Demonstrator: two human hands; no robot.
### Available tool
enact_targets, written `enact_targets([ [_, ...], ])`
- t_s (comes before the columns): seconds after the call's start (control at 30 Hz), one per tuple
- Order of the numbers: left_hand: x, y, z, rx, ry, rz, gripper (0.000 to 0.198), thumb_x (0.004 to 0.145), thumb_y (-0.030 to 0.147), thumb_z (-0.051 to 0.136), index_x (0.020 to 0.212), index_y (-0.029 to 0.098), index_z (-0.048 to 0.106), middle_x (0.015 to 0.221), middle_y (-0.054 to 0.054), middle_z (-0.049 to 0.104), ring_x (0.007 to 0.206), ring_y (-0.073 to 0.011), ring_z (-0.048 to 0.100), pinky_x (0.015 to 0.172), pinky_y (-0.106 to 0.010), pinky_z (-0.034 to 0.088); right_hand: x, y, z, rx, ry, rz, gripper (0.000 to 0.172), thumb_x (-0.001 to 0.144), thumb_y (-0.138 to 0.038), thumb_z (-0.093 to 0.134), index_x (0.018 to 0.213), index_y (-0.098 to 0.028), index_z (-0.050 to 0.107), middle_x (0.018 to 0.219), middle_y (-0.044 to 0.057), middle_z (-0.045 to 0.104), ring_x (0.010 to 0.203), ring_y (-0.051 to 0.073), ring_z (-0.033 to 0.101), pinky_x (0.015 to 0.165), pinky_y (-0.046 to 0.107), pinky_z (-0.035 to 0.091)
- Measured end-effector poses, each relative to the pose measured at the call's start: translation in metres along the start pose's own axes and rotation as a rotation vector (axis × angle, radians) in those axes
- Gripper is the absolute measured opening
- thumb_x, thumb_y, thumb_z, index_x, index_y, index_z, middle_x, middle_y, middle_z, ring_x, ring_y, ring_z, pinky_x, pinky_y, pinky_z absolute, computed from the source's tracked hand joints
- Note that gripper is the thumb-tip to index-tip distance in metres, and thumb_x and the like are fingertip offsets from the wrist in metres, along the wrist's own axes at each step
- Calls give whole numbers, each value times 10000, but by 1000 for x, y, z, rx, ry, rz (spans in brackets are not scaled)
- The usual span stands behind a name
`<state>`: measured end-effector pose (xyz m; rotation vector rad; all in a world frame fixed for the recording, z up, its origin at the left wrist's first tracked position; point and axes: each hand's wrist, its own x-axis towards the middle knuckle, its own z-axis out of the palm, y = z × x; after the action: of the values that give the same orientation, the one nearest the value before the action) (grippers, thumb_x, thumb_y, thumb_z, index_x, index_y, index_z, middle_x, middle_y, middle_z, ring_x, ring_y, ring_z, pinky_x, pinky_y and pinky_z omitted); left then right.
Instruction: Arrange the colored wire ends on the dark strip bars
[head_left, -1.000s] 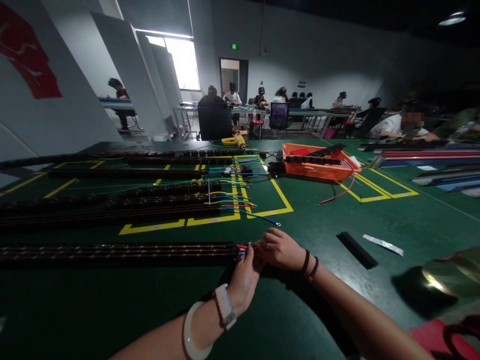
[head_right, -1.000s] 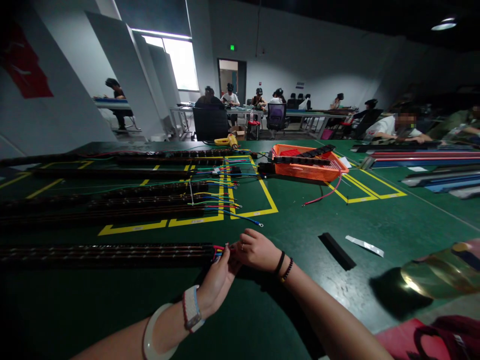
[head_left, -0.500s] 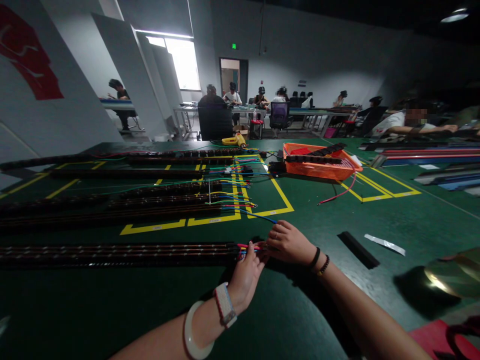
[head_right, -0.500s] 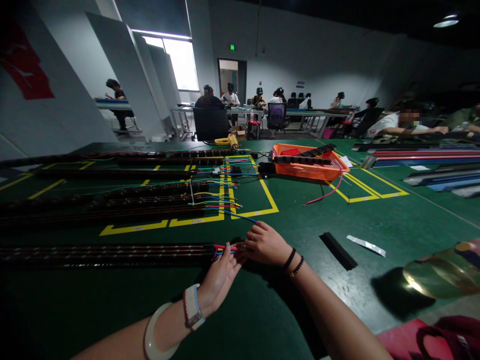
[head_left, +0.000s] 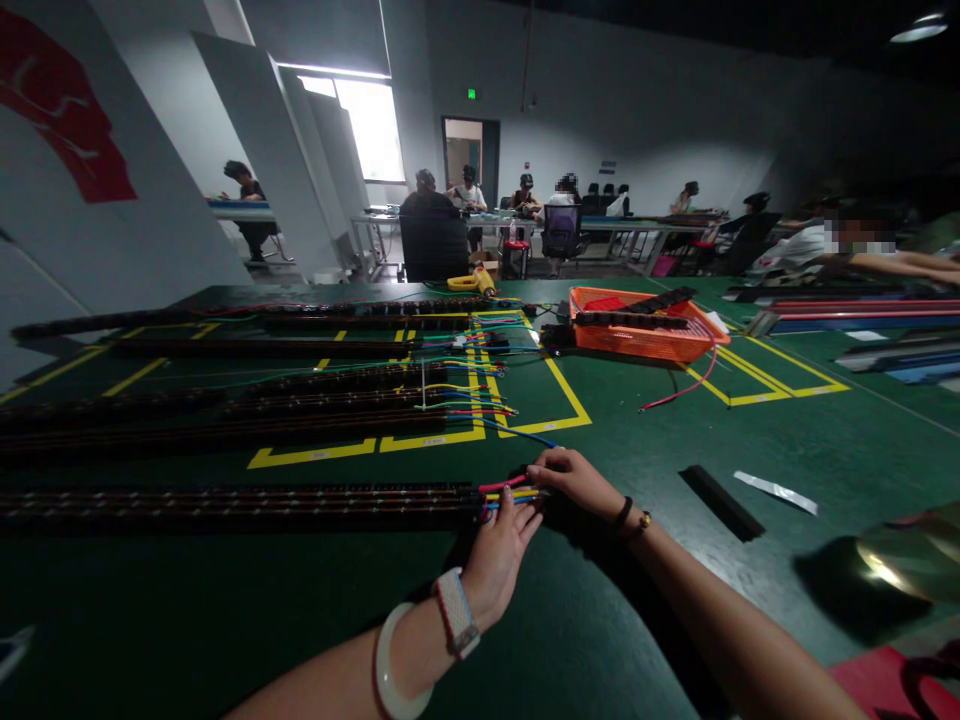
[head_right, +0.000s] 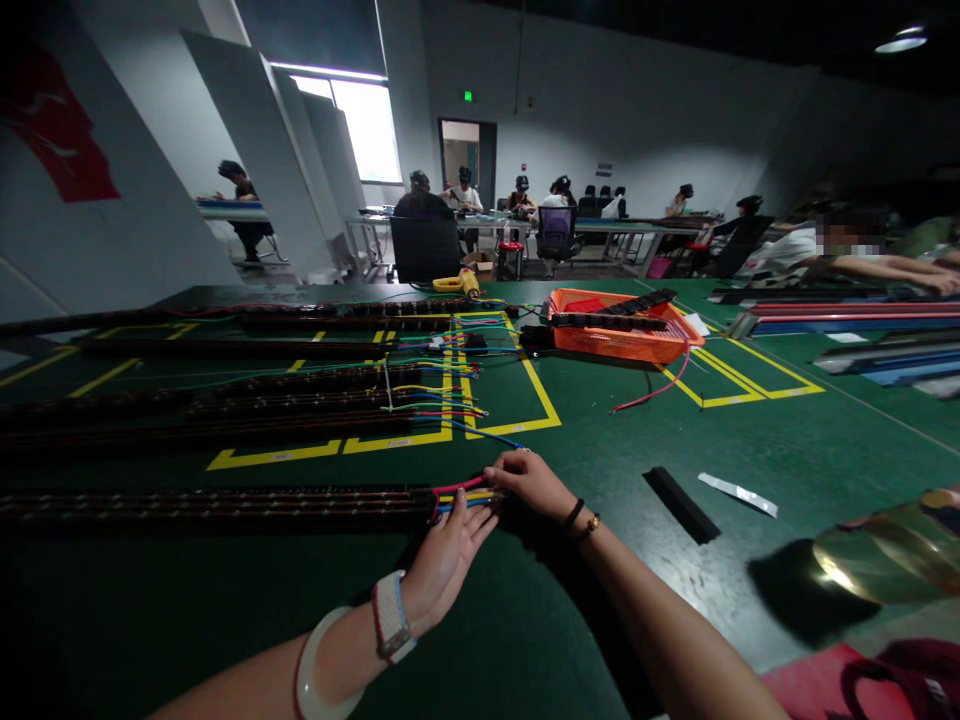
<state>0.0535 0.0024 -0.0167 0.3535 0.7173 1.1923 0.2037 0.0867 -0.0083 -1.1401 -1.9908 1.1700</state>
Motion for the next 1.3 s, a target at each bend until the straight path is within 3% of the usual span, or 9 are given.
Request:
enact_targets([
  [0.1, -1, 0, 2, -8, 22, 11, 321, 891, 372, 477, 1073, 126, 573, 1128, -170, 652, 1145, -229, 567, 1080, -417, 347, 11, 2, 3, 93, 23, 44, 479, 766, -624, 561, 719, -147, 569, 635, -20, 533, 567, 102, 460, 526, 222, 347],
  [0.27, -1, 2, 6, 0, 0, 4, 360, 883, 422, 458, 922, 97, 607, 1064, -193, 676, 1082, -244, 608, 1064, -417, 374, 42, 2, 5, 56, 14, 9, 521, 748, -666, 540, 696, -148, 530, 601, -47, 445, 550, 81, 368, 504, 213, 279],
  [0.43, 1, 3, 3, -8, -39, -14, 387, 896, 434, 426, 923, 99, 619, 1089, -181, 672, 1100, -239, 598, 1058, -419, 380, 59, 5, 6, -23, 1, -24, 519, 773, -659, 514, 703, -145, 528, 592, -55, 415, 547, 76, 337, 498, 207, 252],
  [0.6, 2, 3, 1, 5, -52, -9, 400, 890, 454, 430, 961, 115, 630, 1148, -166, 650, 1156, -241, 558, 1072, -432, 357, 39, 12, 1, -139, 5, -76, 499, 815, -619, 497, 716, -139, 594, 604, -29, 497, 552, 93, 399, 511, 220, 277],
  [0.77, 2, 3, 0, 17, -59, -10, 412, 882, 469, 437, 981, 122, 637, 1187, -158, 630, 1182, -240, 536, 1076, -423, 349, 5, 8, -17, -481, 196, -189, 429, 866, -548, 488, 738, -163, 629, 695, 22, 588, 674, 145, 474, 669, 281, 338],
  [0.97, 2, 3, 0, 2, -43, -35, 377, 897, 440, 431, 1016, 136, 619, 1180, -135, 639, 1180, -219, 537, 1068, -401, 352, -13, 0, -23, -593, -64, -444, 456, 892, -513, 466, 595, -176, 543, 609, -1, 529, 667, 138, 459, 726, 302, 314],
  [1.13, 1, 4, 0, 5, -8, -65, 395, 900, 444, 422, 999, 115, 616, 1179, -156, 634, 1169, -222, 548, 1060, -382, 366, -10, -3, -13, -558, -68, -410, 454, 927, -446, 436, 576, -171, 521, 583, -14, 519, 638, 120, 467, 761, 298, 325],
  [1.3, -1, 4, 3, 76, 24, -60, 448, 870, 497, 437, 905, 88, 618, 962, -186, 700, 995, -266, 648, 1006, -437, 420, -4, 4, -7, -513, 38, -280, 442, 910, -467, 470, 609, -160, 574, 579, -13, 552, 582, 106, 453, 668, 272, 319],
])
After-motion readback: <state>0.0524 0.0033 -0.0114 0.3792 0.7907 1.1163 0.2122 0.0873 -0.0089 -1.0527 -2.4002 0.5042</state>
